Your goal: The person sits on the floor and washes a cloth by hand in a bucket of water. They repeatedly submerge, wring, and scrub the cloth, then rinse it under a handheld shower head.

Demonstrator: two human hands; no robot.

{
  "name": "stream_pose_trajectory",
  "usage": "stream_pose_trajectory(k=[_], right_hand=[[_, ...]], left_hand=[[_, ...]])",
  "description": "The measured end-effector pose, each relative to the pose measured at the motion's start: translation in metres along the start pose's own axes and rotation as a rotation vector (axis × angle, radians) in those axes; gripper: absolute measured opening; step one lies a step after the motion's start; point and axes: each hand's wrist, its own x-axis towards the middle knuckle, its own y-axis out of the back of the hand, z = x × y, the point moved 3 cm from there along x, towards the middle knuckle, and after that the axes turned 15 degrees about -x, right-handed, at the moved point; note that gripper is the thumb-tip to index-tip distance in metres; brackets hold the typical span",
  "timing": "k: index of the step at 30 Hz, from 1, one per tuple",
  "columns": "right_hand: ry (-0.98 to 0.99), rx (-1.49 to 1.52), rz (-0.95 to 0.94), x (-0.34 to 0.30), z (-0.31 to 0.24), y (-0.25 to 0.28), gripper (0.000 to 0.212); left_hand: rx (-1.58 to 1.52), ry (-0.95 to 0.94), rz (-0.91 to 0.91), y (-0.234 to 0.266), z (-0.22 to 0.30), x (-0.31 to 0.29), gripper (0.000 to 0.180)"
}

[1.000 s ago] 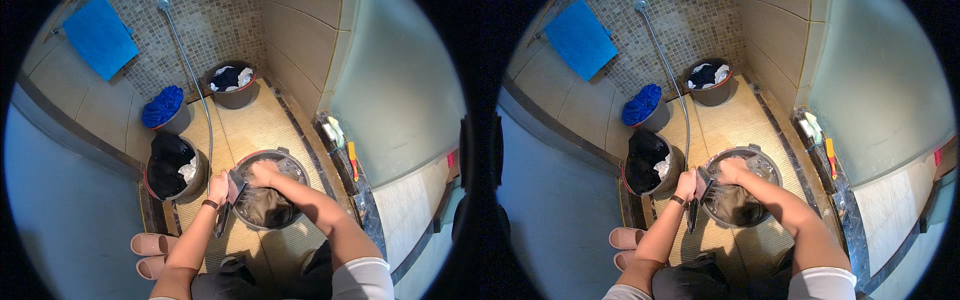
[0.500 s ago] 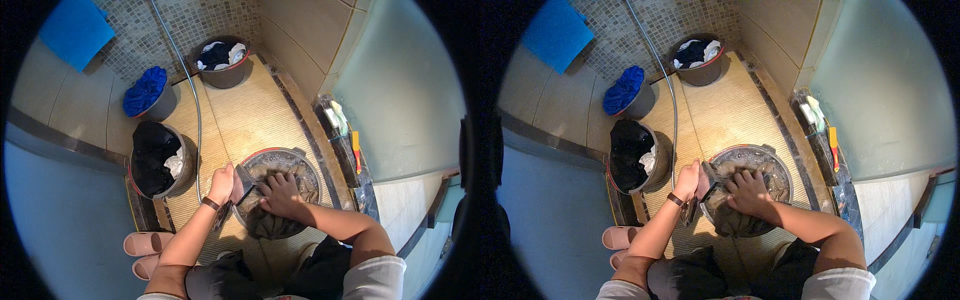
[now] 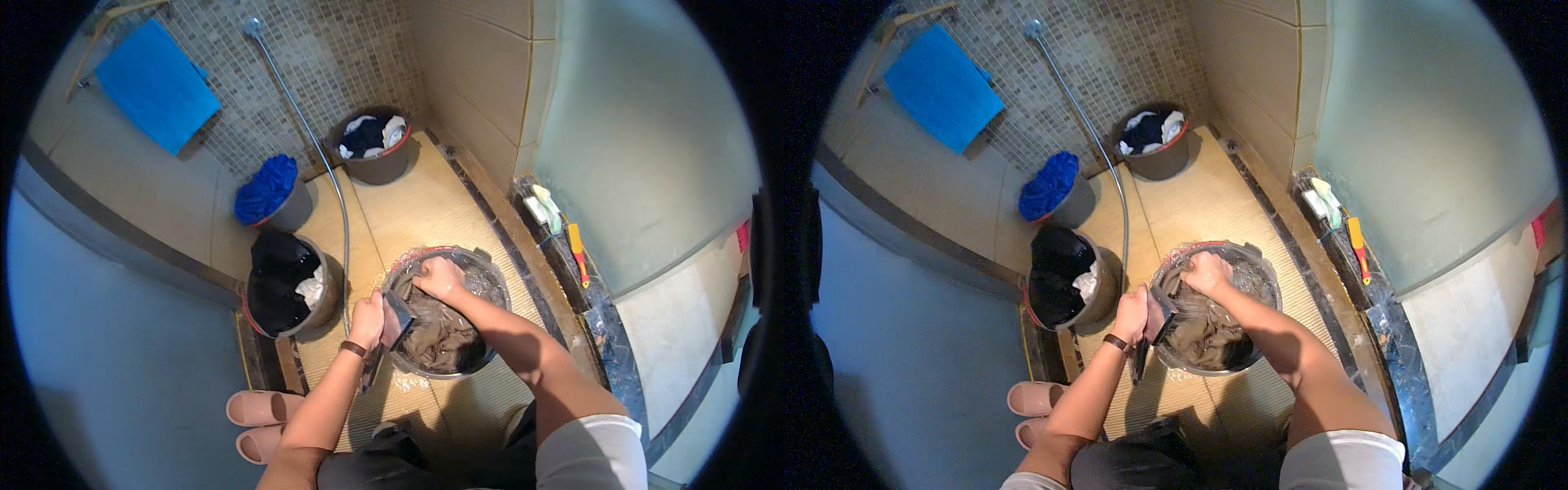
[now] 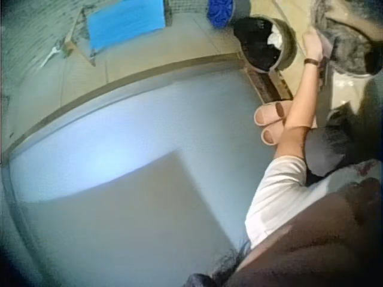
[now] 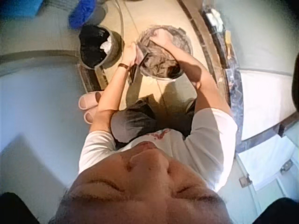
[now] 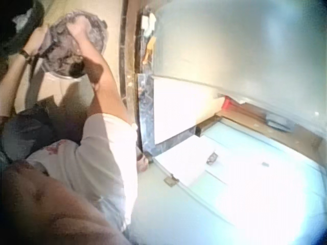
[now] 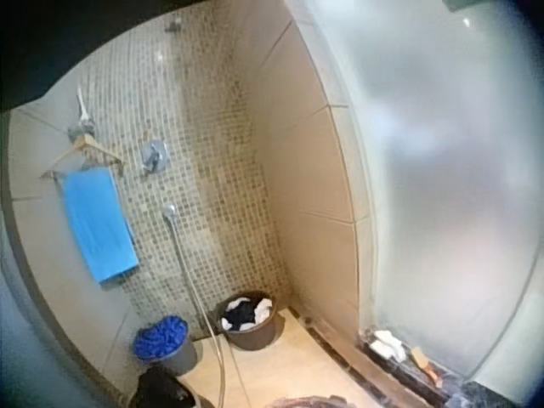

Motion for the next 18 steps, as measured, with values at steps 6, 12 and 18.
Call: stream_pose_trajectory(k=[6, 12, 18], right_hand=[[0.141, 0.293, 0.099, -0.039, -0.023, 0.08, 0.021], [0.249, 0.19, 0.207, -0.097, -0.036, 0.148, 0.02], [0.756, -0.427, 0.004, -0.128, -0.004, 0.133, 0.028]], left_hand=[[-0.242, 0.025, 0.083, 0.019, -0.009, 0.01, 0.055], [-0.312, 0.072, 0.07, 0.004, 0.02, -0.007, 0.052], [-0.236, 0.069, 0.026, -0.002, 0.004, 0.014, 0.052]])
